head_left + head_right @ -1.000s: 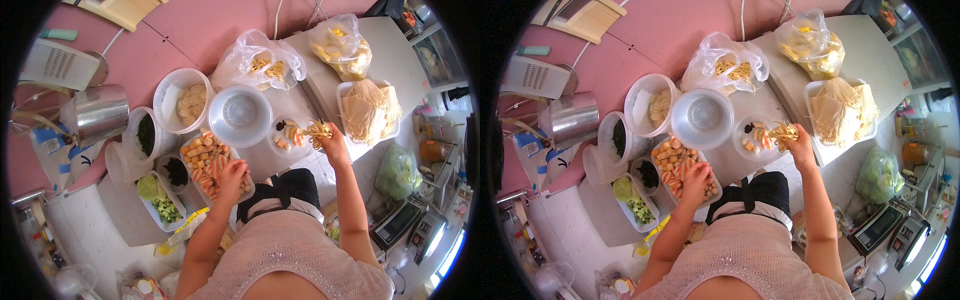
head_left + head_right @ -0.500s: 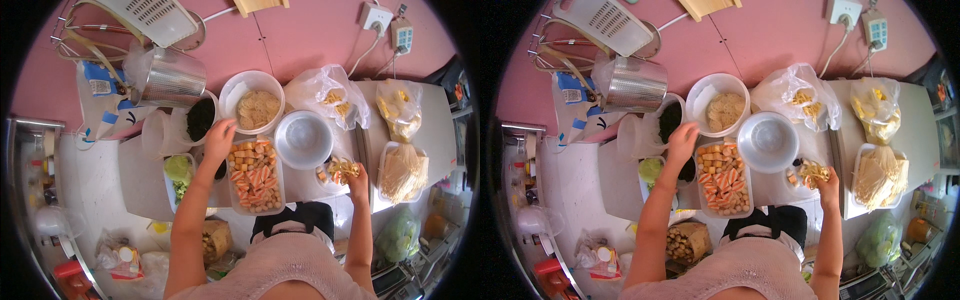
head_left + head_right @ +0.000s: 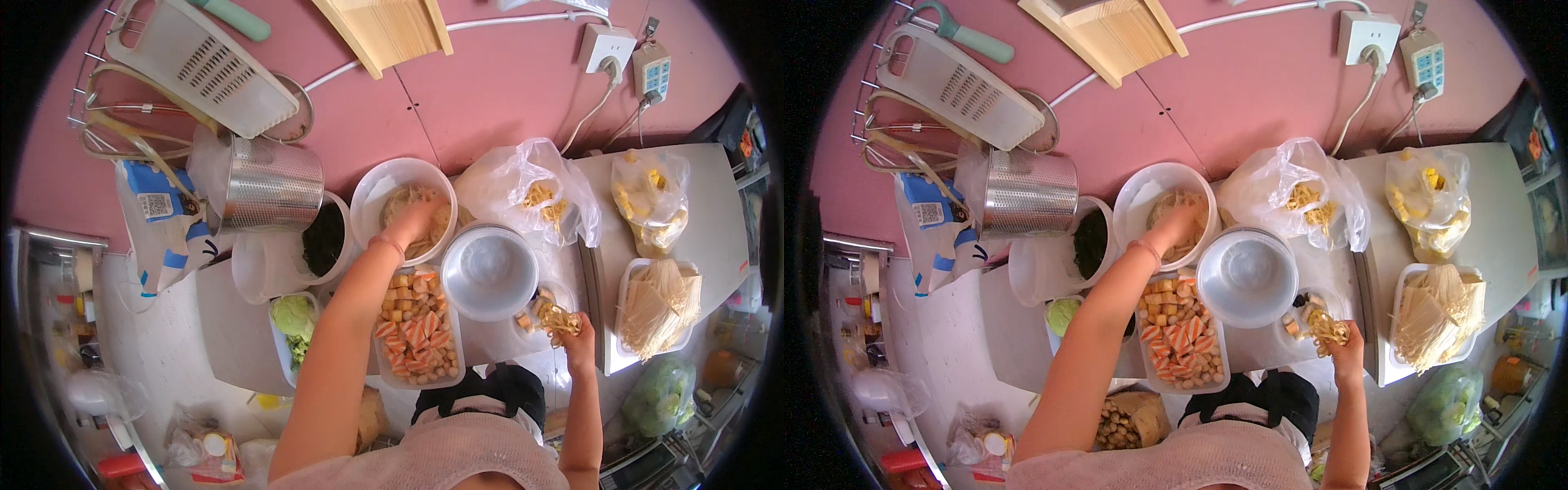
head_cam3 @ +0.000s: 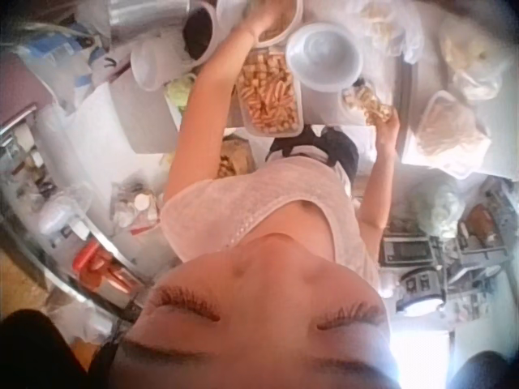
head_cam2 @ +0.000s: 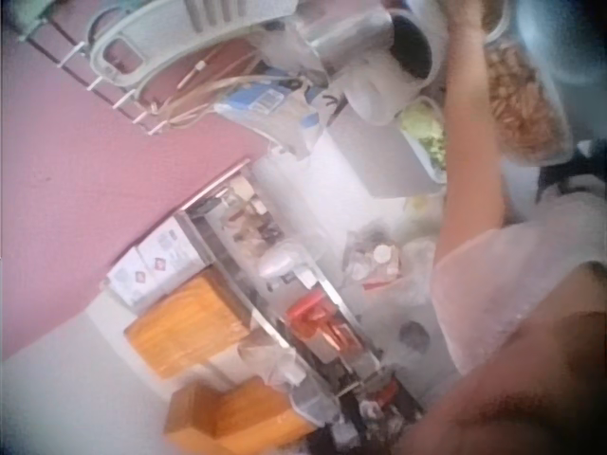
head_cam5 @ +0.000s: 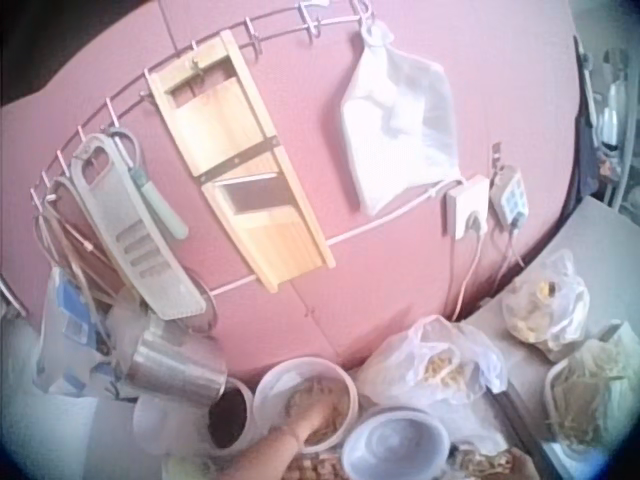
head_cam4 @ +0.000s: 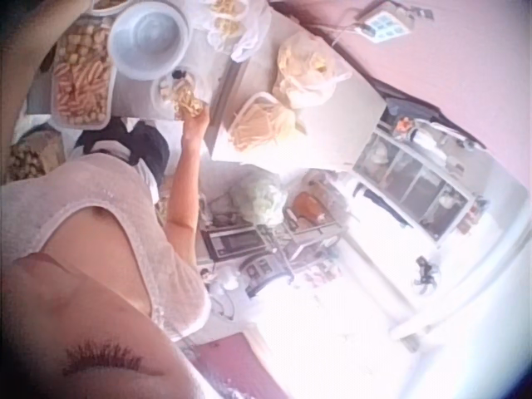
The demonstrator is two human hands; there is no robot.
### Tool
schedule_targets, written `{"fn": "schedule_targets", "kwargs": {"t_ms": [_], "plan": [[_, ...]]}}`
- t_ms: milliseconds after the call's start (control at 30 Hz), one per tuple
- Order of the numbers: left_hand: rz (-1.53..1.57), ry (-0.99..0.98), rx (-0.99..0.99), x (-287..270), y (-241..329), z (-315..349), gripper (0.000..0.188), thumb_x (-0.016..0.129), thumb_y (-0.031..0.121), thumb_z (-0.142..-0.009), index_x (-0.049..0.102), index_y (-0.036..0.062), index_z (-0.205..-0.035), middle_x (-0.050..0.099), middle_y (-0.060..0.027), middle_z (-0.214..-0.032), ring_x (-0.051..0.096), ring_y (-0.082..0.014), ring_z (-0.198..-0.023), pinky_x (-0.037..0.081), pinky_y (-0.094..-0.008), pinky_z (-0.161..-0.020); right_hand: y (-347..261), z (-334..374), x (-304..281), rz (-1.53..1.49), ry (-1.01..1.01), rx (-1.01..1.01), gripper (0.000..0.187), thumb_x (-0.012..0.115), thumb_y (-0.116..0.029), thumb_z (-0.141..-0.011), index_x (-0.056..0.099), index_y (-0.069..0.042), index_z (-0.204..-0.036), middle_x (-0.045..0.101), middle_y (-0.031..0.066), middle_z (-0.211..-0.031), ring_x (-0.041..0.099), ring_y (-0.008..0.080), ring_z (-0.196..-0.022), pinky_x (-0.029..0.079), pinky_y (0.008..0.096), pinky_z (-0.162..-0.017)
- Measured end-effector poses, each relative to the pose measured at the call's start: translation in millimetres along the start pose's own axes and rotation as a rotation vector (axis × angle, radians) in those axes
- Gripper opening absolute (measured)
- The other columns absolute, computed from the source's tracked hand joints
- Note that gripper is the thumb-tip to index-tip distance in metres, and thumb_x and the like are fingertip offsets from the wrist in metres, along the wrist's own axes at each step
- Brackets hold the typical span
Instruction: The person assembles food items into small bowls on a kitchen counter. They pick up noodles, crab sticks, lotus root slices, and other ingredients from containers and place them into bowls one by one. The person moves between the ingredient station and the cooking area, handling items with their hands.
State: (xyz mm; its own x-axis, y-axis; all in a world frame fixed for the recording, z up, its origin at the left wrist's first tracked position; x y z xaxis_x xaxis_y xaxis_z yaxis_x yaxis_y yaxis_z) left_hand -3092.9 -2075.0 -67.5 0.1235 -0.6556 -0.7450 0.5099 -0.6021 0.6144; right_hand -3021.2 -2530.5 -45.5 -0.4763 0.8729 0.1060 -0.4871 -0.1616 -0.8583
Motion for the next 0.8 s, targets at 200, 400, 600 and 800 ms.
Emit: {"fn": "schedule_targets", "kwargs": {"t_ms": [200,400,600,800], "plan": [[0.154,0.224,0.015,-20,-7,-8,0.025,0.067,0.004,-0.082,0.069,0.0045,-0.108,0.070,-0.0194,-0.098,0.068,-0.0288,-0.090,0.052,-0.0368,-0.081,-4,-9,4,0.013,-0.007,-0.037,0.028,0.052,0.014,-0.076,0.053,-0.001,-0.099,0.063,0.0061,-0.090,0.063,0.0140,-0.078,0.051,0.0268,-0.070],[0.522,0.259,-0.223,-39,-58,12,0.019,0.071,0.014,-0.087,0.070,-0.0019,-0.099,0.071,-0.0077,-0.089,0.067,-0.0163,-0.078,0.053,-0.0300,-0.067,-16,-8,21,-0.056,-0.079,-0.037,0.028,0.051,0.014,-0.076,0.053,-0.002,-0.099,0.063,0.0051,-0.089,0.061,0.0130,-0.078,0.050,0.0256,-0.071],[0.922,0.253,-0.225,-85,6,61,0.023,0.062,0.014,-0.095,0.064,-0.0023,-0.112,0.068,-0.0088,-0.106,0.067,-0.0164,-0.096,0.053,-0.0265,-0.068,-8,-3,18,-0.047,-0.085,-0.077,0.028,0.051,0.014,-0.076,0.054,-0.002,-0.099,0.063,0.0045,-0.089,0.061,0.0128,-0.078,0.050,0.0256,-0.071],[1.029,0.120,0.022,-59,150,163,0.014,0.060,0.004,-0.094,0.062,-0.0034,-0.105,0.068,-0.0069,-0.094,0.067,-0.0141,-0.086,0.056,-0.0253,-0.069,-22,3,0,0.027,-0.032,-0.141,0.029,0.053,0.014,-0.075,0.055,-0.002,-0.100,0.062,0.0035,-0.091,0.061,0.0122,-0.083,0.049,0.0253,-0.074]]}}
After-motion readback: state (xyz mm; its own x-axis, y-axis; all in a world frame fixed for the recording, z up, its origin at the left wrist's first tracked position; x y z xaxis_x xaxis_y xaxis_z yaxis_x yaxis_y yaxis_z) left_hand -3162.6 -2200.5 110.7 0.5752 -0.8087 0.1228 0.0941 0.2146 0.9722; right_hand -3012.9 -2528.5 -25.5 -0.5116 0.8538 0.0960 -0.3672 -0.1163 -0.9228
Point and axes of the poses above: each hand's wrist, its own z-axis away from the middle knuckle, its own x-axis out of the palm, y = z × x, the point moved 3 cm from there along -z, towards the middle knuckle
